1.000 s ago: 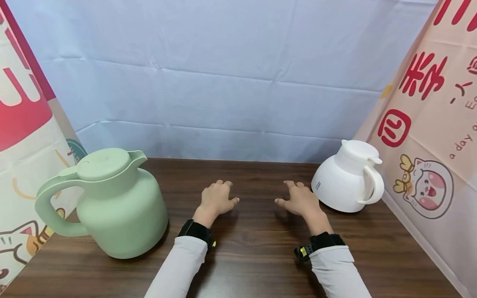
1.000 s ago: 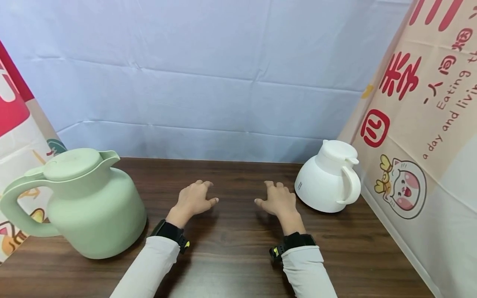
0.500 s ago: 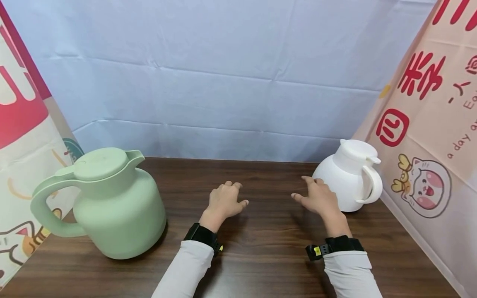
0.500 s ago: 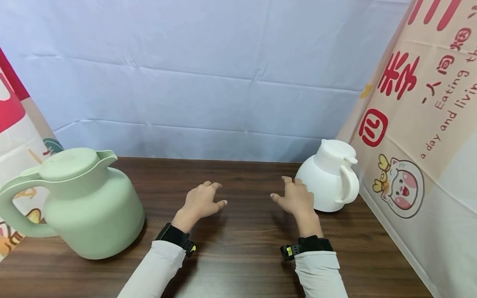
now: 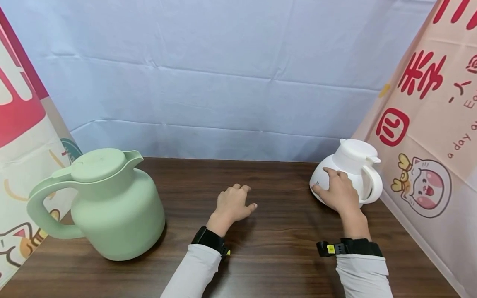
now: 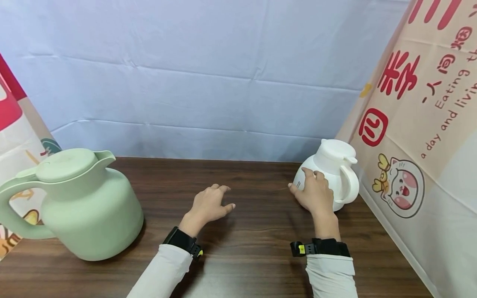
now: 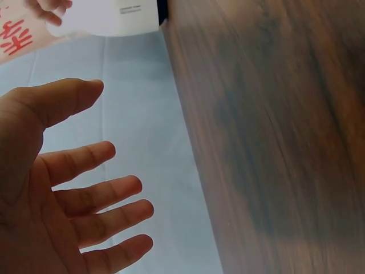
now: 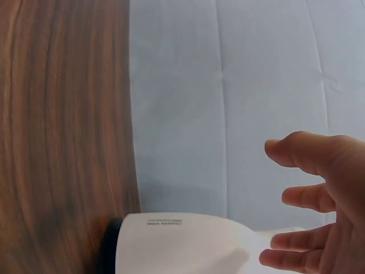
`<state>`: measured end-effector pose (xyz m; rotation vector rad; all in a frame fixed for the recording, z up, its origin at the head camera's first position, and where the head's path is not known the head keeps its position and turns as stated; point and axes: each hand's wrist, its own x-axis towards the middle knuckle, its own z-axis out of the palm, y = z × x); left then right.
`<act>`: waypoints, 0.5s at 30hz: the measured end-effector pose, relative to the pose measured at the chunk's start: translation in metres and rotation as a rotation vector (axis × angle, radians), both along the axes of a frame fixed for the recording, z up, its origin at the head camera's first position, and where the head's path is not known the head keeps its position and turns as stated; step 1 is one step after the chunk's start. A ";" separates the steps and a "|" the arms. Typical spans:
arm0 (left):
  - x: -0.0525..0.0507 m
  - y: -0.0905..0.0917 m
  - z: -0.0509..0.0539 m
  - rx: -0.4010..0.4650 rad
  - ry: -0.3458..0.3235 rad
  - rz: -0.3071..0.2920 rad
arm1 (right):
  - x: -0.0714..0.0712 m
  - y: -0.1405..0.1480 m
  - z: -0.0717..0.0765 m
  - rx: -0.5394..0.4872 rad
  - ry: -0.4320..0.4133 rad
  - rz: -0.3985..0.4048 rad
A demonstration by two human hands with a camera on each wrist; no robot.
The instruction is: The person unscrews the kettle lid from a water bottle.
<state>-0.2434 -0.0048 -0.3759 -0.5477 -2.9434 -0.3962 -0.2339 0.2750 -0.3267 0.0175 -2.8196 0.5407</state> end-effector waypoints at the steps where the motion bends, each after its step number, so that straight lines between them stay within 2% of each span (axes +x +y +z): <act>1: 0.000 0.002 0.000 0.000 0.000 -0.003 | 0.001 0.002 0.001 -0.009 0.015 -0.005; 11: 0.003 0.017 -0.004 -0.032 0.026 -0.024 | 0.006 0.019 0.001 -0.099 0.176 -0.077; 15: 0.005 0.023 -0.006 -0.037 0.033 -0.026 | 0.006 0.023 0.000 -0.126 0.265 -0.162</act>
